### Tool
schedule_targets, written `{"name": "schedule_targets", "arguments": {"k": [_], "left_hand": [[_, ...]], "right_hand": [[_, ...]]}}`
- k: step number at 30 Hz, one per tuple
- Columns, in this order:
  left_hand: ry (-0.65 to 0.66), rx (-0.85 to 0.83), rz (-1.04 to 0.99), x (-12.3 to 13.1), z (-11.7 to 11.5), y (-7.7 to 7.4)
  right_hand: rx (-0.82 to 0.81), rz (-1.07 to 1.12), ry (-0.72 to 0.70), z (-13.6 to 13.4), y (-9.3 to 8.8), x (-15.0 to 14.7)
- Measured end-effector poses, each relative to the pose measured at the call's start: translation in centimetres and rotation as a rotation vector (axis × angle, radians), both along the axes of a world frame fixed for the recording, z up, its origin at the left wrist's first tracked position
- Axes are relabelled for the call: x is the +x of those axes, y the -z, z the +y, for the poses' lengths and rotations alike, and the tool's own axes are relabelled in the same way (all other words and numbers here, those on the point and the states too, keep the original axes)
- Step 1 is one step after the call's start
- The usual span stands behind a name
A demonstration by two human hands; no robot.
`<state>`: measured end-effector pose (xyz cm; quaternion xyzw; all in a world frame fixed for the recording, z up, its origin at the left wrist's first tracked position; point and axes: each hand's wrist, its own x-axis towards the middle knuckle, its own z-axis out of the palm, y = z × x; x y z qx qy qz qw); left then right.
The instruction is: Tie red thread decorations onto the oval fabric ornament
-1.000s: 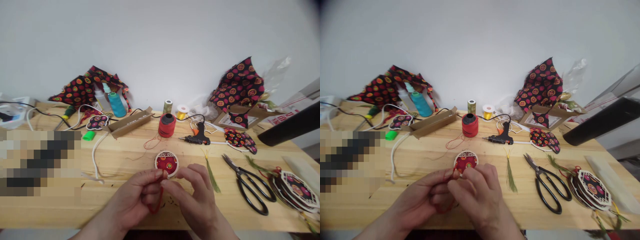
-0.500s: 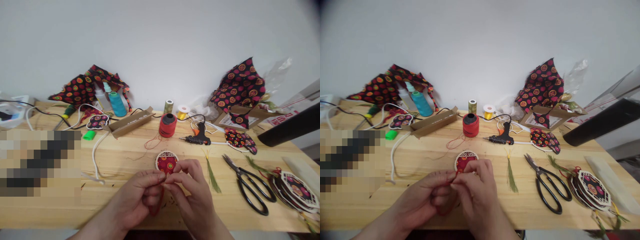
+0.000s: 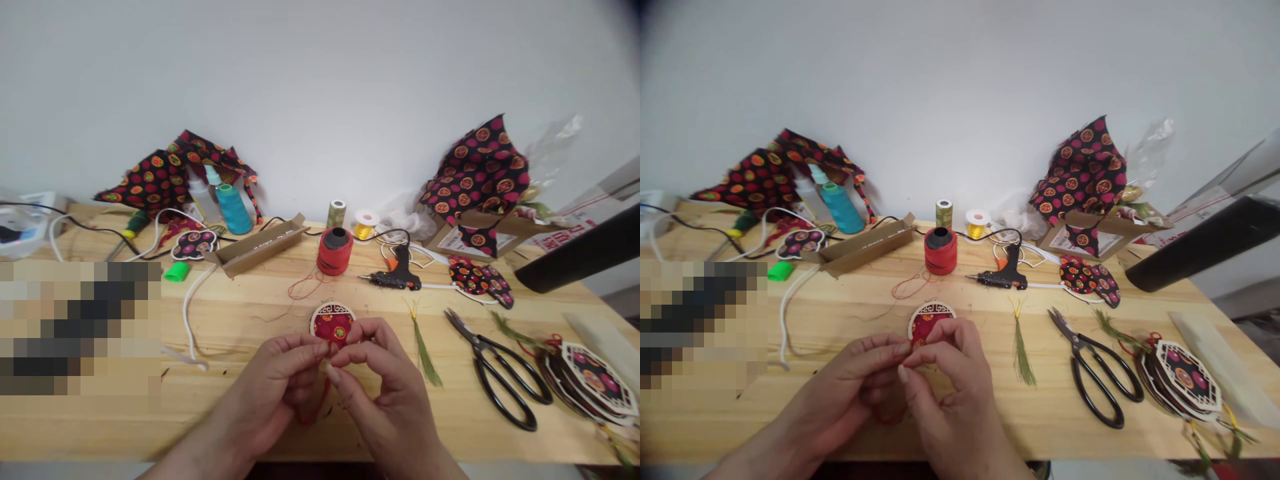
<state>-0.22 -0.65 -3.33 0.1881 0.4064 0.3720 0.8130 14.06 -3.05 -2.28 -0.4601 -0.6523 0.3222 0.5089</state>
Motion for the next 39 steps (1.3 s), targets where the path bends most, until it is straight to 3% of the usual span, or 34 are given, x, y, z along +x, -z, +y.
{"name": "schedule_targets", "arguments": {"k": [6,13,23,30,39], "left_hand": [[-0.012,0.026,0.094,-0.1,-0.1,-0.2],[-0.084,0.13,0.268,0.1,-0.2,-0.9],[-0.04,0.286,0.464,0.1,-0.2,-1.0],[0.023,0.451,0.644,-0.1,-0.3,-1.3],[-0.023,0.565,0.731,0.2,-0.5,-1.1]], "right_hand": [[0.032,0.003,-0.006,-0.3,0.1,-0.2],[-0.114,-0.113,0.014,-0.2,0.0,0.1],[-0.216,-0.217,-0.013,0.2,-0.3,0.7],[-0.196,-0.224,-0.008,0.3,-0.2,0.8],[-0.1,-0.234,0.063,0.0,0.0,0.6]]}}
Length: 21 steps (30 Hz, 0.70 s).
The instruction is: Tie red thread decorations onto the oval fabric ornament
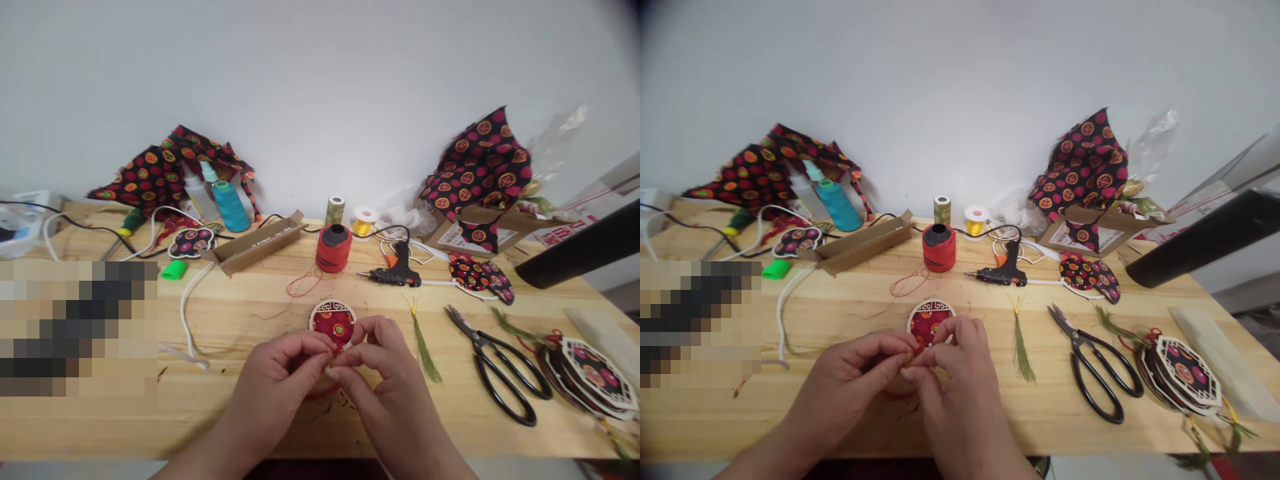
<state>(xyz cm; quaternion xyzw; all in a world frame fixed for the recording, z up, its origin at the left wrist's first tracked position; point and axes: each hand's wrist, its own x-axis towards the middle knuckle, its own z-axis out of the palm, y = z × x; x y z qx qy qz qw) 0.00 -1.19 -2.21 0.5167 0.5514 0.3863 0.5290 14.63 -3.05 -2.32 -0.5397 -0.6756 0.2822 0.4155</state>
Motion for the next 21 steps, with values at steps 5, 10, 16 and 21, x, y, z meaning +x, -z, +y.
{"name": "schedule_targets", "arguments": {"k": [5,10,16,21], "left_hand": [[-0.007,0.069,0.01,-0.04,-0.17,0.17],[-0.008,0.087,0.024,-0.03,-0.13,0.23],[0.004,0.12,0.021,-0.12,-0.27,0.52],[-0.007,0.179,0.054,-0.21,-0.44,0.77]], "right_hand": [[0.112,0.016,0.086,-0.1,0.33,-0.54],[0.16,0.042,0.121,-0.22,0.59,-0.98],[0.105,0.118,0.122,0.03,0.6,-1.05],[0.089,0.135,0.092,0.28,0.69,-0.95]]}}
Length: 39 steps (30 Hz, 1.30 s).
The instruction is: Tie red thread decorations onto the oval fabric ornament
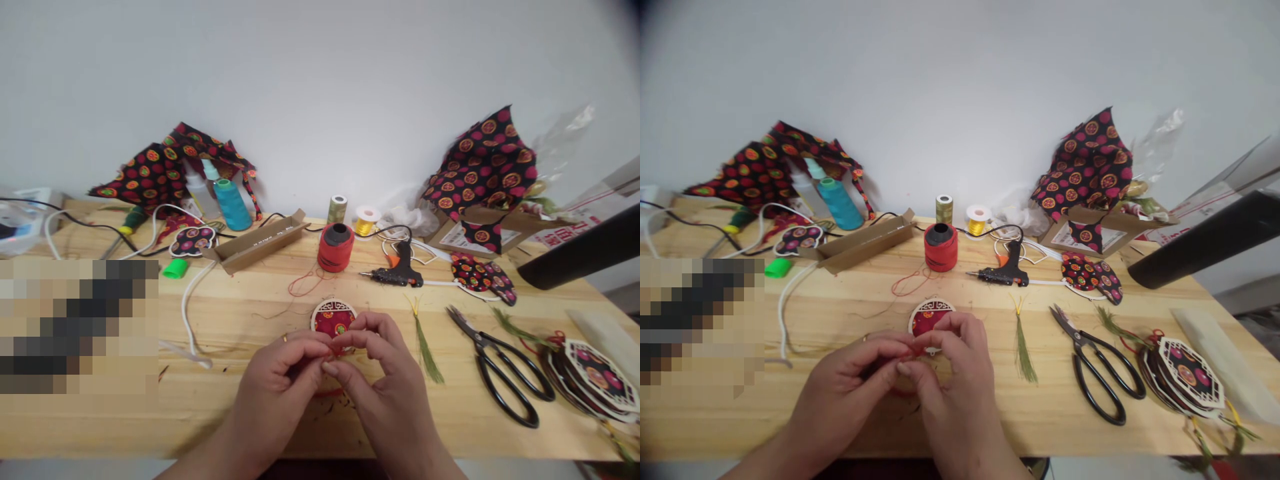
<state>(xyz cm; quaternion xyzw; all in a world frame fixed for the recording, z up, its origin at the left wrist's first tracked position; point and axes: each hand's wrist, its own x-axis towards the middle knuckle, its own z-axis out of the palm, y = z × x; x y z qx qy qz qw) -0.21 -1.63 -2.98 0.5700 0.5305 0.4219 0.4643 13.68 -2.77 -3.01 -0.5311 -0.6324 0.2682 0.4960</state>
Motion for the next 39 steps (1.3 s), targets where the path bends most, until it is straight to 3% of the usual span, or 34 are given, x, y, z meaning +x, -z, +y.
{"name": "schedule_targets", "arguments": {"k": [15,22,34,39], "left_hand": [[0.021,0.098,0.042,0.0,-0.3,0.1],[0.077,0.305,0.083,-0.2,-0.3,0.6],[0.186,0.424,0.147,-0.5,-0.3,0.6],[0.195,0.44,0.157,-0.5,-0.3,0.5]], "right_hand": [[-0.058,0.059,-0.05,0.3,-0.1,0.4],[-0.242,0.074,-0.074,0.5,-0.8,0.7],[-0.393,0.157,-0.163,1.0,-1.6,1.1],[-0.378,0.213,-0.18,1.0,-1.6,1.2]]}}
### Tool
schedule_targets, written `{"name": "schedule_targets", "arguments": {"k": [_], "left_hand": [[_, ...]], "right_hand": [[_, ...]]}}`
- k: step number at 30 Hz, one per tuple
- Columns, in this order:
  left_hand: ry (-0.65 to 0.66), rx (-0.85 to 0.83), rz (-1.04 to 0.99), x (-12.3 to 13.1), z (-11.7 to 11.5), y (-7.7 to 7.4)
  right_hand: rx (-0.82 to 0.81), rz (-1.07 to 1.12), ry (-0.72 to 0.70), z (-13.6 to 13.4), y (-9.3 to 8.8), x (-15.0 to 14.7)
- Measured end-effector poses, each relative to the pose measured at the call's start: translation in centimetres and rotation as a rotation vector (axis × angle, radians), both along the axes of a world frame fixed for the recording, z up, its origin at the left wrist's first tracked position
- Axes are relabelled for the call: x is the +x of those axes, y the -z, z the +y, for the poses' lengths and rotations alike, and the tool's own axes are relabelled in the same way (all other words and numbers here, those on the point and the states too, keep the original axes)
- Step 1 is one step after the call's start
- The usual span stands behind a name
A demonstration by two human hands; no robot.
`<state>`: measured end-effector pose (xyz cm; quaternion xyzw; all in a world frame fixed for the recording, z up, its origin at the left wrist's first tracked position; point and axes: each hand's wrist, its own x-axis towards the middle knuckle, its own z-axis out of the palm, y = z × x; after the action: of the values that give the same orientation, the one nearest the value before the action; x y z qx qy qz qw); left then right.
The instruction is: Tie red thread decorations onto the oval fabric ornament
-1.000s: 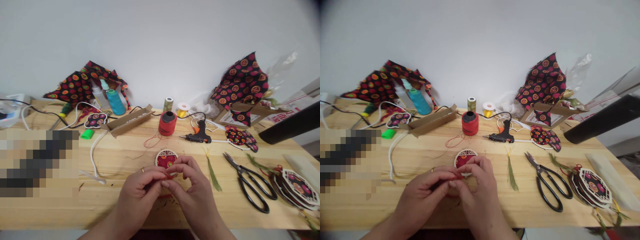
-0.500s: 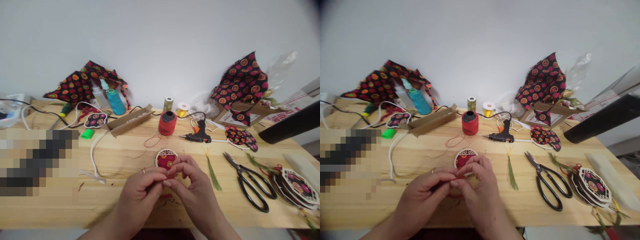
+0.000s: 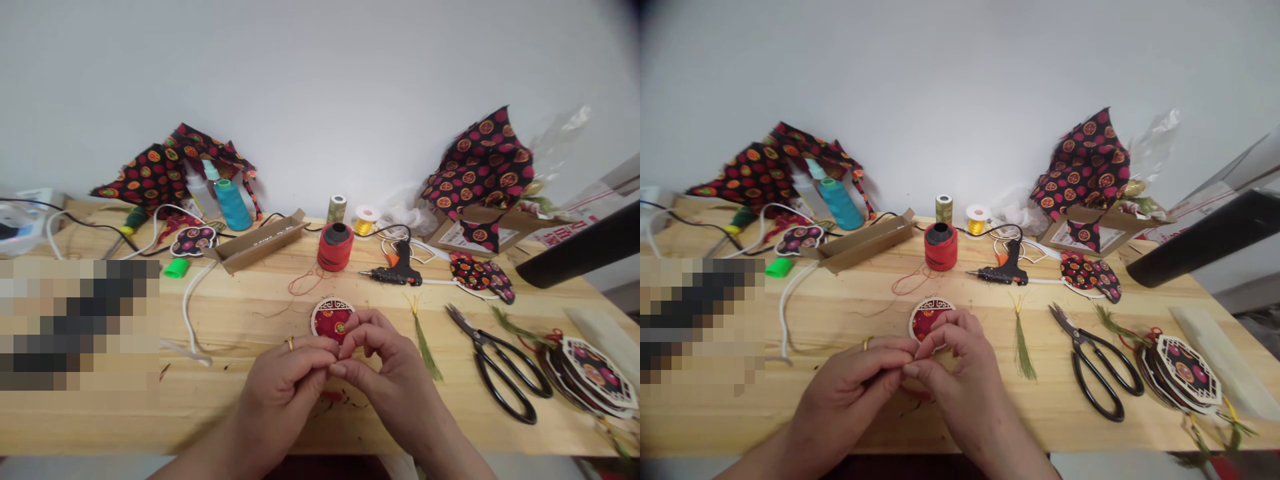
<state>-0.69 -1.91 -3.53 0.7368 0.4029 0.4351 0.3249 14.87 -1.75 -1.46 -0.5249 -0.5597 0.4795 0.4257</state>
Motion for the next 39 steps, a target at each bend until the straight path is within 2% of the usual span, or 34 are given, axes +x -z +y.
{"name": "schedule_targets", "arguments": {"k": [9,17,27,31,36,39], "left_hand": [[-0.07,-0.039,0.002,0.3,0.1,-0.7],[-0.218,-0.211,-0.05,0.3,0.1,-0.4],[-0.289,-0.48,-0.154,0.3,0.6,-0.8],[-0.286,-0.635,-0.262,0.4,0.9,-1.0],[-0.244,-0.901,-0.537,0.4,0.9,-0.7],[-0.202,-0.997,-0.65,0.3,0.8,-0.3]], "right_hand": [[0.157,-0.056,0.046,-0.7,0.0,-0.3],[0.389,-0.141,0.082,-1.7,0.8,-1.2],[0.385,-0.133,0.014,-2.2,1.4,-1.8],[0.385,-0.115,-0.016,-2.4,1.6,-1.9],[0.368,-0.109,-0.063,-2.5,2.2,-1.9],[0.355,-0.108,-0.088,-2.6,2.5,-2.0]]}}
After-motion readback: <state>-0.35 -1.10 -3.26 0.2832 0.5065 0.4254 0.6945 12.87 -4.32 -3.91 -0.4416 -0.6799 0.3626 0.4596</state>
